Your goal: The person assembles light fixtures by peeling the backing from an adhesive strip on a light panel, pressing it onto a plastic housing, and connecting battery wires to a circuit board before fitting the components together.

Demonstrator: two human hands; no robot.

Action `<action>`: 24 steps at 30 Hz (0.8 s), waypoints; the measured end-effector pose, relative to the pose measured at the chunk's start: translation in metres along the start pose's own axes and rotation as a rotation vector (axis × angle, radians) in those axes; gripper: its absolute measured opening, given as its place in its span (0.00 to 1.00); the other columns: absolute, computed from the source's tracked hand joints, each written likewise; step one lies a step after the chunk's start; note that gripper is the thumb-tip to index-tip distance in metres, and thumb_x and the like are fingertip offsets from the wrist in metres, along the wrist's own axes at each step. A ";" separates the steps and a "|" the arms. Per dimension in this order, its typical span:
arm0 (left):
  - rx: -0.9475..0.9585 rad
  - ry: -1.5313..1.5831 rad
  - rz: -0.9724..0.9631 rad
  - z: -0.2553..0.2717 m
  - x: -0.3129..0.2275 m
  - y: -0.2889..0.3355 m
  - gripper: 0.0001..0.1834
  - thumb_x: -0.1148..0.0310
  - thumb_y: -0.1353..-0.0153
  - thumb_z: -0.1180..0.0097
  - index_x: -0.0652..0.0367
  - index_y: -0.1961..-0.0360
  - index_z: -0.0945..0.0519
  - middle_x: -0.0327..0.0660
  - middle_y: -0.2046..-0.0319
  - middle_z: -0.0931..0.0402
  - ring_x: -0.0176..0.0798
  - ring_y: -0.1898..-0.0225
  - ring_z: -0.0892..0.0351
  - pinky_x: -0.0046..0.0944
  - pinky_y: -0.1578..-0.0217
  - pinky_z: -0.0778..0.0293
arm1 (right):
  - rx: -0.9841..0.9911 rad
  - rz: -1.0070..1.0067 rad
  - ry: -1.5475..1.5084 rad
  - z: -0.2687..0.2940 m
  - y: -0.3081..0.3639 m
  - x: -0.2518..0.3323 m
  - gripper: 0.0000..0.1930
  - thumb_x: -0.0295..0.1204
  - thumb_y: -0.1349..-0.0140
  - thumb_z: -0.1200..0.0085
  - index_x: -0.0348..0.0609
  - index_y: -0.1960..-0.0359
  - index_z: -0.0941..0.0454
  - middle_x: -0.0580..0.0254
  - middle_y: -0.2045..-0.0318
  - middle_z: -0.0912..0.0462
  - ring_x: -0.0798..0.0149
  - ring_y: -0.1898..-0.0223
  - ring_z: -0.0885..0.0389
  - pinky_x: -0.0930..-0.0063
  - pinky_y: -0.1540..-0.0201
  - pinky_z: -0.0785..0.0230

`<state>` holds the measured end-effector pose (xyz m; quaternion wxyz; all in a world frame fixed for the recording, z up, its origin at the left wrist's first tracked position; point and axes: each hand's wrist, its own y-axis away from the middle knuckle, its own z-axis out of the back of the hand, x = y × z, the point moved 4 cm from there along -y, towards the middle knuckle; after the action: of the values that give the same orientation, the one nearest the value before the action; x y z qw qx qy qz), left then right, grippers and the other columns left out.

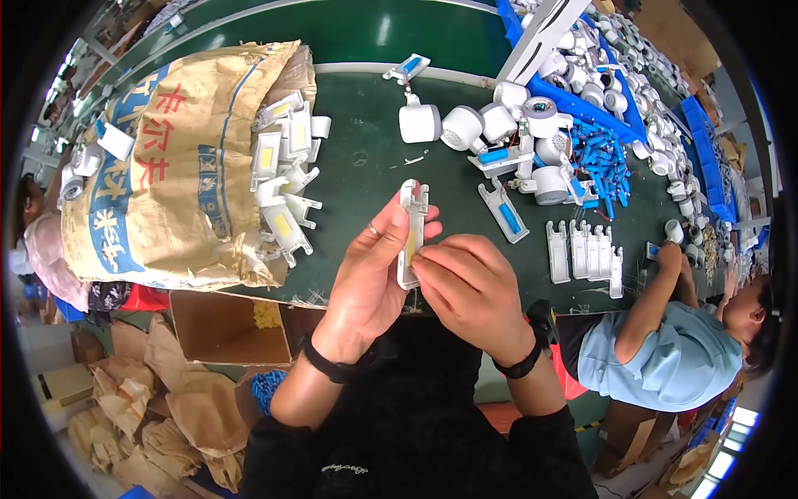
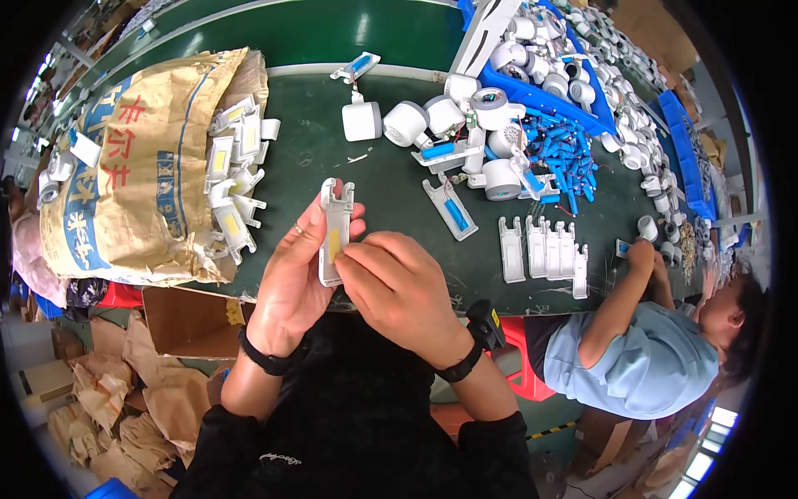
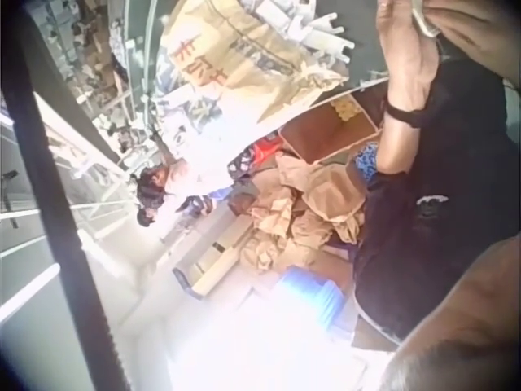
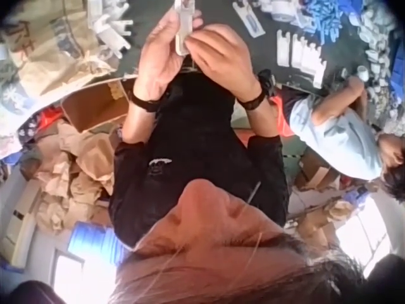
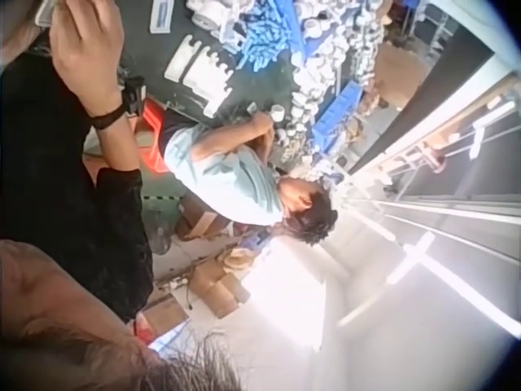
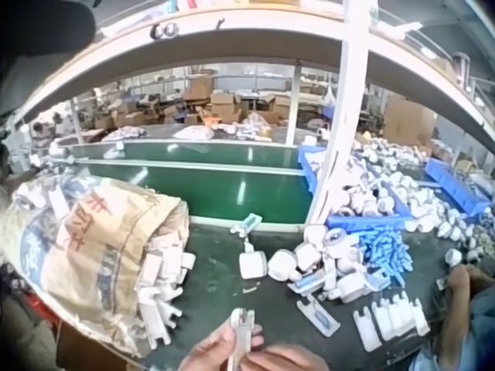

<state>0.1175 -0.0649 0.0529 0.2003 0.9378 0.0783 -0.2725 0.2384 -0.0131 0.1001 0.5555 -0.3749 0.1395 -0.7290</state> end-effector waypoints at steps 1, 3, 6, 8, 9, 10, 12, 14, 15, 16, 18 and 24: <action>0.000 0.001 -0.001 0.000 0.000 0.000 0.25 0.57 0.25 0.48 0.55 0.32 0.29 0.42 0.45 0.21 0.34 0.48 0.19 0.35 0.51 0.20 | -0.008 0.009 0.002 0.001 -0.002 0.000 0.15 0.18 0.55 0.32 0.39 0.62 0.15 0.63 0.60 0.16 0.57 0.60 0.18 0.67 0.59 0.23; 0.016 0.017 0.014 -0.001 -0.001 0.000 0.25 0.57 0.25 0.48 0.56 0.32 0.29 0.43 0.45 0.21 0.35 0.48 0.19 0.36 0.49 0.20 | -0.016 0.018 0.002 0.002 -0.003 0.001 0.15 0.18 0.55 0.32 0.39 0.63 0.15 0.63 0.61 0.16 0.57 0.60 0.18 0.67 0.60 0.23; 0.030 0.047 0.030 0.000 0.000 0.000 0.24 0.58 0.24 0.48 0.56 0.32 0.28 0.43 0.44 0.21 0.36 0.47 0.19 0.37 0.47 0.20 | -0.051 0.013 -0.012 0.001 -0.005 -0.001 0.14 0.16 0.56 0.33 0.38 0.65 0.16 0.63 0.63 0.16 0.57 0.61 0.18 0.67 0.60 0.22; 0.039 0.054 0.055 0.000 0.003 -0.002 0.24 0.57 0.24 0.49 0.56 0.33 0.28 0.44 0.43 0.22 0.36 0.46 0.19 0.38 0.46 0.21 | -0.058 -0.009 -0.004 0.003 -0.002 -0.002 0.14 0.15 0.55 0.33 0.39 0.65 0.16 0.63 0.64 0.16 0.57 0.62 0.18 0.67 0.60 0.23; 0.051 0.060 0.081 -0.002 0.005 -0.003 0.24 0.57 0.24 0.50 0.56 0.33 0.28 0.44 0.43 0.22 0.37 0.45 0.20 0.39 0.45 0.21 | -0.058 -0.014 0.000 0.005 0.000 -0.003 0.14 0.15 0.55 0.33 0.39 0.65 0.16 0.63 0.64 0.16 0.57 0.62 0.18 0.67 0.60 0.23; 0.061 0.061 0.094 -0.006 0.006 -0.003 0.24 0.57 0.24 0.50 0.56 0.33 0.28 0.44 0.43 0.22 0.37 0.45 0.20 0.39 0.45 0.21 | -0.089 -0.065 0.027 0.011 0.002 -0.007 0.14 0.15 0.55 0.33 0.40 0.65 0.16 0.63 0.64 0.16 0.57 0.62 0.18 0.67 0.60 0.23; 0.076 0.002 0.175 -0.017 0.011 0.001 0.23 0.57 0.23 0.52 0.58 0.34 0.28 0.46 0.41 0.22 0.37 0.44 0.20 0.41 0.43 0.22 | -0.156 -0.136 0.094 0.026 0.007 -0.016 0.15 0.14 0.55 0.34 0.41 0.64 0.17 0.63 0.63 0.15 0.56 0.62 0.18 0.66 0.60 0.24; 0.038 -0.150 0.053 -0.010 0.023 -0.001 0.21 0.58 0.22 0.53 0.62 0.37 0.26 0.45 0.45 0.20 0.35 0.46 0.20 0.37 0.42 0.25 | -0.294 -0.207 0.178 0.052 0.017 -0.022 0.15 0.13 0.55 0.35 0.40 0.63 0.17 0.62 0.63 0.15 0.56 0.61 0.18 0.66 0.57 0.25; 0.039 -0.249 0.058 -0.009 0.033 -0.005 0.20 0.60 0.22 0.52 0.63 0.39 0.25 0.44 0.48 0.18 0.33 0.48 0.20 0.35 0.45 0.25 | -0.338 -0.282 0.240 0.069 0.028 -0.024 0.14 0.13 0.52 0.36 0.39 0.63 0.18 0.61 0.63 0.14 0.57 0.60 0.19 0.67 0.55 0.27; 0.044 -0.347 0.059 -0.011 0.046 -0.011 0.20 0.61 0.22 0.51 0.65 0.41 0.23 0.43 0.52 0.17 0.30 0.51 0.19 0.32 0.47 0.25 | -0.425 -0.353 0.290 0.083 0.045 -0.030 0.11 0.13 0.48 0.38 0.38 0.63 0.18 0.59 0.63 0.14 0.58 0.60 0.19 0.68 0.54 0.28; 0.054 -0.734 0.052 -0.026 0.078 -0.027 0.18 0.63 0.23 0.50 0.67 0.42 0.25 0.42 0.54 0.16 0.31 0.53 0.18 0.34 0.49 0.22 | -0.471 -0.437 0.390 0.104 0.071 -0.035 0.10 0.12 0.46 0.39 0.37 0.63 0.18 0.58 0.63 0.14 0.59 0.59 0.20 0.69 0.53 0.29; 0.133 -0.995 -0.145 -0.058 0.137 -0.073 0.15 0.71 0.30 0.42 0.70 0.47 0.24 0.47 0.56 0.15 0.36 0.59 0.14 0.35 0.60 0.19 | -0.520 -0.570 0.401 0.128 0.132 -0.027 0.08 0.13 0.43 0.39 0.34 0.63 0.19 0.55 0.62 0.15 0.58 0.59 0.20 0.69 0.54 0.28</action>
<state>0.2421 0.0305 -0.0006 0.1336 0.6973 0.0210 -0.7039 0.4240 -0.0068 0.0951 0.1810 -0.3769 0.3147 -0.8521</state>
